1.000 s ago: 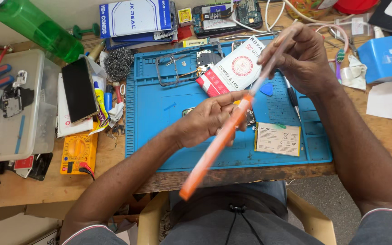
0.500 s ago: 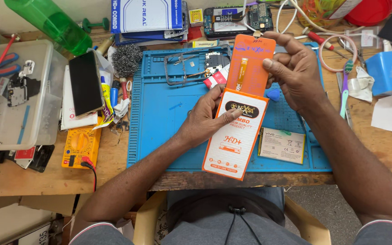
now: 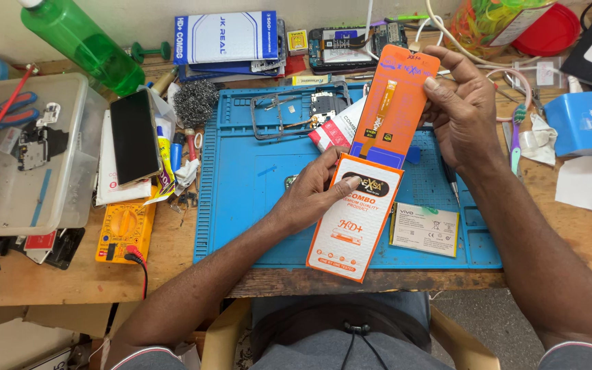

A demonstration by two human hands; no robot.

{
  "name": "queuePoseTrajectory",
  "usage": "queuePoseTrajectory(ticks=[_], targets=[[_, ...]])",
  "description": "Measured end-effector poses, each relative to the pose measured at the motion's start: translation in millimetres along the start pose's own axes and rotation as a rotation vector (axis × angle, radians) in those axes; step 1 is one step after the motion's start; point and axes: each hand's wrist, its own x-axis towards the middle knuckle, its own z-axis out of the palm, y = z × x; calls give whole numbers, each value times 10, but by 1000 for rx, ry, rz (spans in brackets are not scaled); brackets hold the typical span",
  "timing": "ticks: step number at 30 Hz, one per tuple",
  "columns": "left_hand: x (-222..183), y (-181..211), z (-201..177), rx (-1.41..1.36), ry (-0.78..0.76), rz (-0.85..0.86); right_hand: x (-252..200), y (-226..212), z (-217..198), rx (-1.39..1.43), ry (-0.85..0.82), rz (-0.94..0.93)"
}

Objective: The person disassembles a mobile phone using a prying tool to remove the back cover and internal components. They remove the battery and internal boards, then handle new replacement screen components in their packaging.

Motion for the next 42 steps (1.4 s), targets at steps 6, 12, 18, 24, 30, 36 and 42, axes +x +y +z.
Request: queuePoseTrajectory(ticks=[6,12,18,24,30,36,42], targets=[[12,-63,-7,5,3,36,3,33,-18,-9,0,-14],[-5,-43,3,49,7,11,-6,48,-28,-3,9,-6],[1,-51,1,102,13,12,-6,21,9,7,9,-4],[-1,-57,8,126,20,14,-4,32,-6,-6,7,-10],[7,-52,11,99,18,-17,-9,33,5,-12,9,0],[10,-75,2,93,21,7,-5,43,1,-15,5,3],[-5,-79,0,95,19,5,-4,44,10,-18,2,14]])
